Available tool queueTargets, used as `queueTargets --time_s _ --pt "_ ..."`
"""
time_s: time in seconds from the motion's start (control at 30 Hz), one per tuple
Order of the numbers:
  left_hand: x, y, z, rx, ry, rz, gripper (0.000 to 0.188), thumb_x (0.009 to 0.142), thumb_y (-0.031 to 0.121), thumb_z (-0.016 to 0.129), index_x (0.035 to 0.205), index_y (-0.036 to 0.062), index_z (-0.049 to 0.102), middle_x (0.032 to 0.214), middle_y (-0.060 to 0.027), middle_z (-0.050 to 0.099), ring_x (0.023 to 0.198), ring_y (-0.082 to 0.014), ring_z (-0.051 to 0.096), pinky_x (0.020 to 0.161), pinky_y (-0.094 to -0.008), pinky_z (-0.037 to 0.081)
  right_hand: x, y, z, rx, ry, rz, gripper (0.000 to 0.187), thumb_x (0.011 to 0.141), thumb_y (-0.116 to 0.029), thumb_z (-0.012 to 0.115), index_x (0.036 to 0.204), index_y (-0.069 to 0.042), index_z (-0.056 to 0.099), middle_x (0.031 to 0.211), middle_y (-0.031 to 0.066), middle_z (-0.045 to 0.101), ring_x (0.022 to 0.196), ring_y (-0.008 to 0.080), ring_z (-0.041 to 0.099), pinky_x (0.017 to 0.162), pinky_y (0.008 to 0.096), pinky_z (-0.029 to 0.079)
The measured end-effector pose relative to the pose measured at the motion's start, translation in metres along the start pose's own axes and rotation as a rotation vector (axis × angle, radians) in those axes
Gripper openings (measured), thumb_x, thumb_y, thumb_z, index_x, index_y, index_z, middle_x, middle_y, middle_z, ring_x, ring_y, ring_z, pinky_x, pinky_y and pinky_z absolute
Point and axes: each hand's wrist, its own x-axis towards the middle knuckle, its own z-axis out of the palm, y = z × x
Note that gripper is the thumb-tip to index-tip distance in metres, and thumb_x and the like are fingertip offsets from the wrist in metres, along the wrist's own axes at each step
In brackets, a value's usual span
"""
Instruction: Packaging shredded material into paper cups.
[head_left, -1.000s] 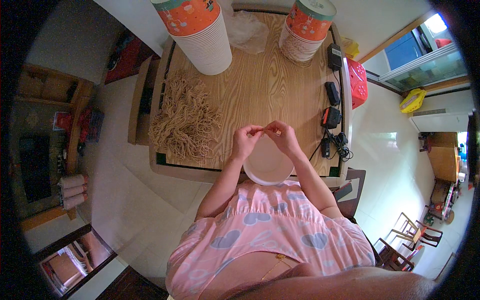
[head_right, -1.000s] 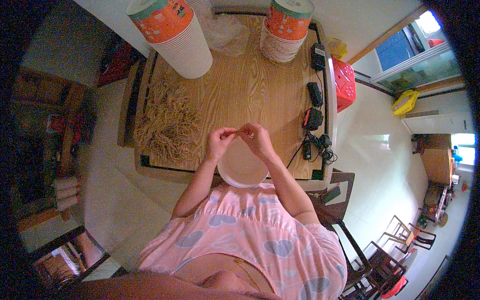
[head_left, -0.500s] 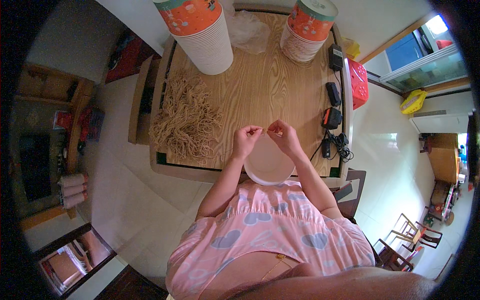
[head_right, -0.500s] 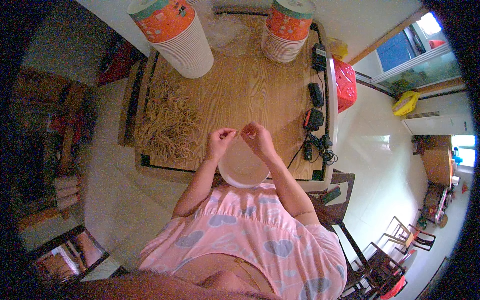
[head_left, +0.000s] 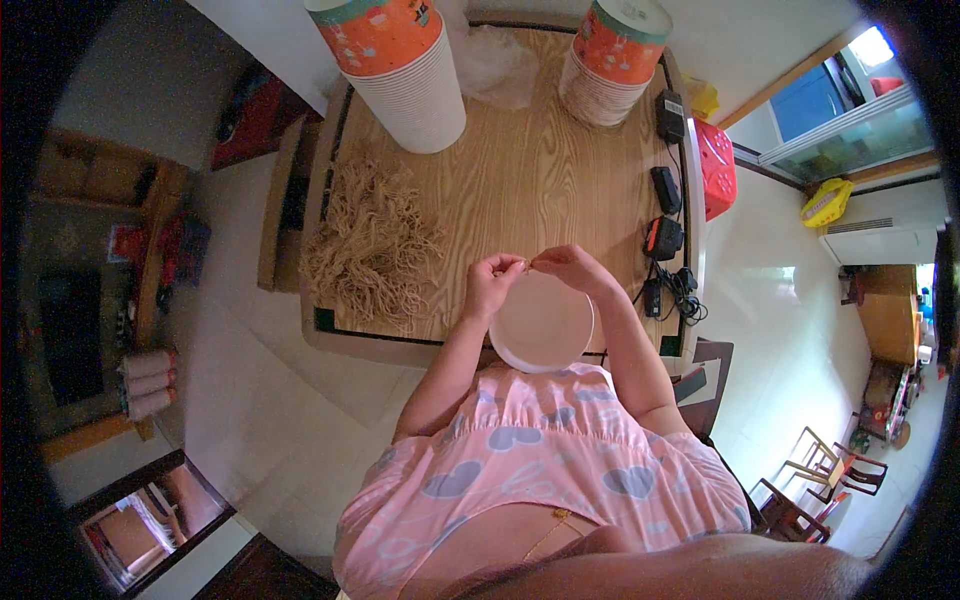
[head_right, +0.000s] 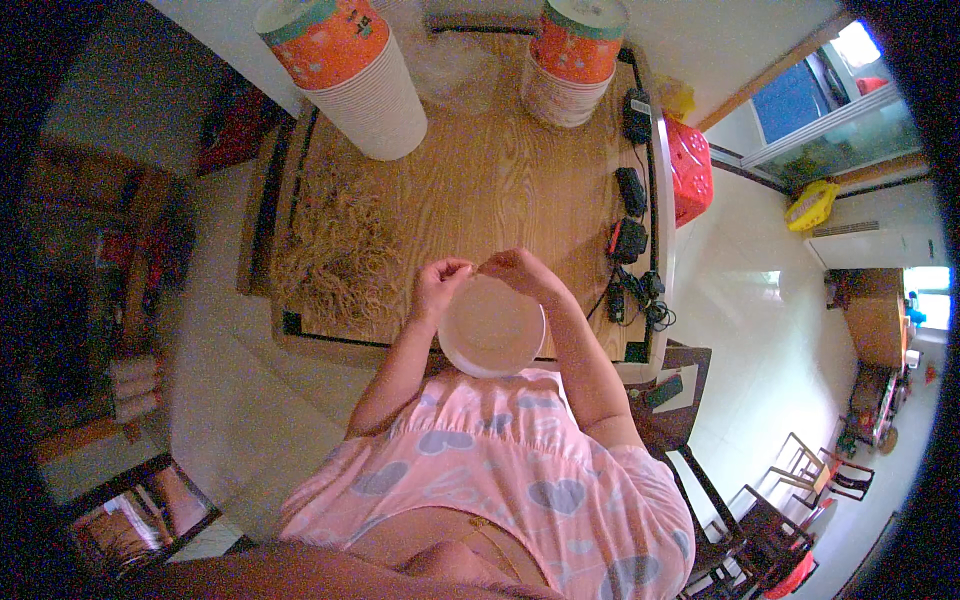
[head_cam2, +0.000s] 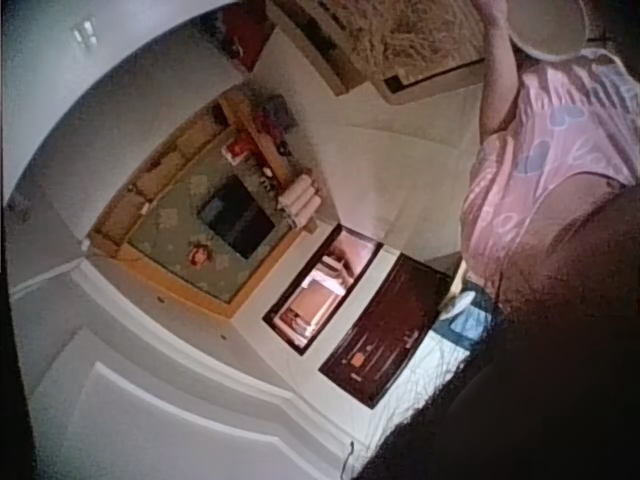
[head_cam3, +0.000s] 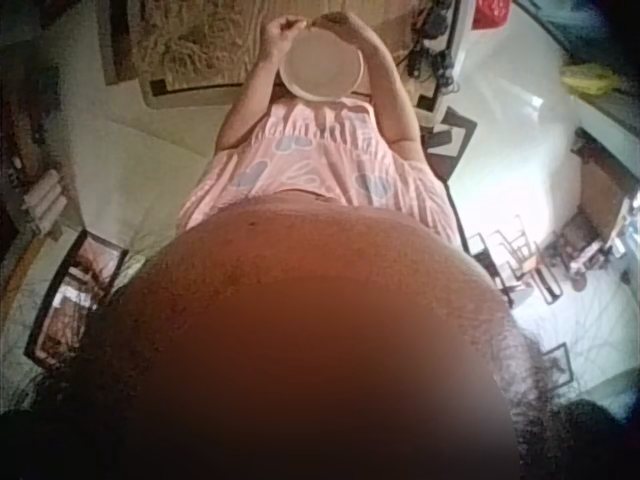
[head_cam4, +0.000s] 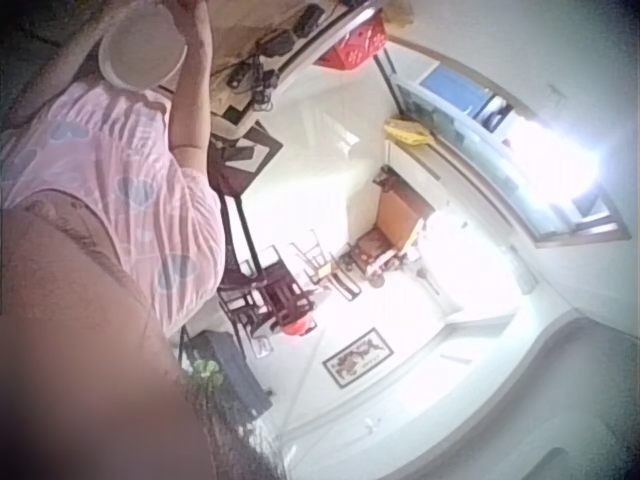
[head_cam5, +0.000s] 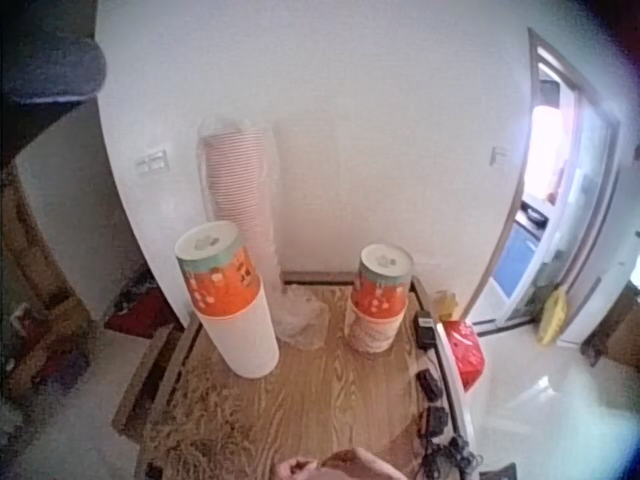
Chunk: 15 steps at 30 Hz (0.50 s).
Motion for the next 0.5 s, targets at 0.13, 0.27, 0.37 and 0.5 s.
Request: queueTargets --time_s 0.13,0.27,0.37,0.5 --pt "0.002 -0.002 -0.001 0.038 -0.012 0.026 0.008 0.076 0.008 0.062 0.081 0.0010 0.064 0.070 -0.0017 0.062 0.063 -0.0064 0.056 0.057 -0.0208 0.045 -0.001 0.001 0.001 0.061 -0.031 -0.072 0.014 0.078 -0.016 0.063 0.083 -0.003 0.065 0.070 0.0024 0.061 0.064 0.0086 0.051 0.058 0.0273 0.044" --pt "0.003 -0.004 -0.002 0.032 -0.028 0.046 0.008 0.075 0.007 0.062 0.080 0.0010 0.064 0.069 -0.0012 0.062 0.062 -0.0062 0.055 0.056 -0.0209 0.045 -0.007 -0.009 0.005 0.012 0.044 -0.065 0.011 0.076 -0.014 0.063 0.078 -0.003 0.063 0.068 0.0009 0.060 0.065 0.0082 0.052 0.058 0.0266 0.043" --pt "0.004 -0.005 0.000 0.024 -0.031 0.072 0.007 0.075 0.007 0.063 0.078 0.0014 0.062 0.068 -0.0004 0.060 0.060 -0.0059 0.054 0.055 -0.0208 0.044 -0.009 -0.010 0.007 0.086 0.096 -0.078 0.011 0.076 -0.014 0.063 0.079 -0.003 0.062 0.068 0.0014 0.060 0.065 0.0084 0.052 0.059 0.0270 0.044" --pt "0.006 -0.009 0.001 -0.004 -0.029 0.081 0.005 0.074 0.006 0.063 0.077 0.0020 0.061 0.066 0.0002 0.059 0.060 -0.0057 0.054 0.055 -0.0209 0.044 -0.008 -0.005 0.011 0.090 0.149 -0.068 0.010 0.076 -0.013 0.062 0.079 -0.003 0.062 0.068 0.0017 0.060 0.065 0.0087 0.052 0.059 0.0274 0.044"
